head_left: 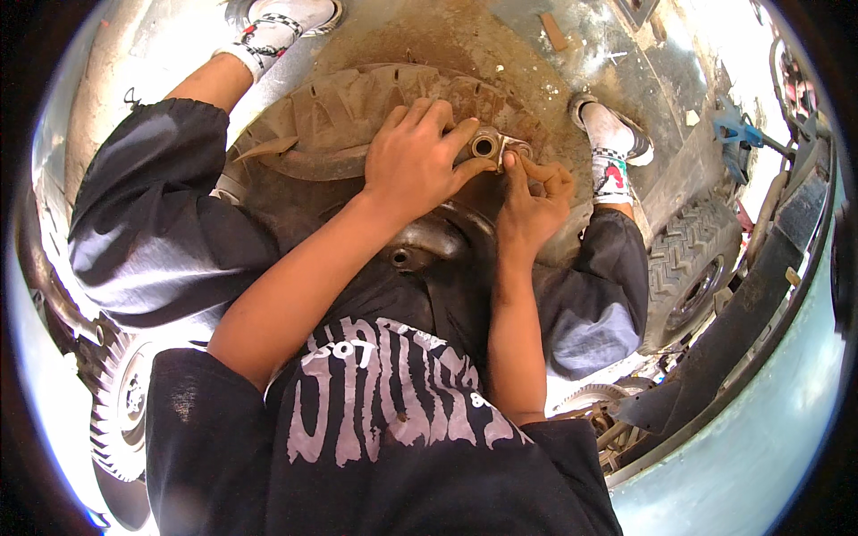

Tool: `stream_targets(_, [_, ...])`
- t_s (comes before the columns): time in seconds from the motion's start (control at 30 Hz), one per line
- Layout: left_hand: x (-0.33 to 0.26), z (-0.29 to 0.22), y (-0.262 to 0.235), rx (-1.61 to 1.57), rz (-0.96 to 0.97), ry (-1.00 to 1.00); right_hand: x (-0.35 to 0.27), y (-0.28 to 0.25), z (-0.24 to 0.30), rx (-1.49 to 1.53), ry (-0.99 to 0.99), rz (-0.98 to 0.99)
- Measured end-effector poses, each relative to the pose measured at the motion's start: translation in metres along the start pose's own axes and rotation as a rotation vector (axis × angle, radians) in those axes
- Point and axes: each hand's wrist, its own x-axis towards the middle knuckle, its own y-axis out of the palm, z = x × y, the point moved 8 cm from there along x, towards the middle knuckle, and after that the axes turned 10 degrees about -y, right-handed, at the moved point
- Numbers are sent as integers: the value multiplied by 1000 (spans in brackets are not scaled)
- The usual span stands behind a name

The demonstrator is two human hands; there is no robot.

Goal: The person sits on the floor and uses a hammer and small metal pieces to adjust a metal bracket attached to a vehicle wheel hub. They repeatedly tap the bracket and insert small metal pieces into its holes.

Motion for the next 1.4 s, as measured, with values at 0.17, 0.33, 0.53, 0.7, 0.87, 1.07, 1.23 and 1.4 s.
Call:
stream_targets(0.17, [-1, 0, 3, 21, 0, 1, 11, 3, 20, -218, -201, 29])
stream_targets(0.33, [-4, -1, 0, -6, -6, -11, 3, -4, 8, -1, -111, 71])
stream_targets(0.53, [-3, -1, -1, 24, -20, 64, 8, -2, 5, -85, -119, 156])
stream_targets(0.7, [-3, -1, 1, 38, 8, 74, 20, 5, 33, -253, -137, 112])
stream_targets(0.87, [-2, -2, -1, 43, -7, 64, 11, 2, 1, 20, 105, 245])
stream_targets(1.07, [-3, -4, 4, 42, -6, 94, 19, 1, -4, -12, 109, 299])
stream_targets(1.23, [-2, -4, 1, 55, -20, 103, 25, 11, 19, -217, 52, 283])
stream_targets(1.4, [-2, -2, 1, 33, 14, 48, 25, 10, 17, -102, -78, 305])
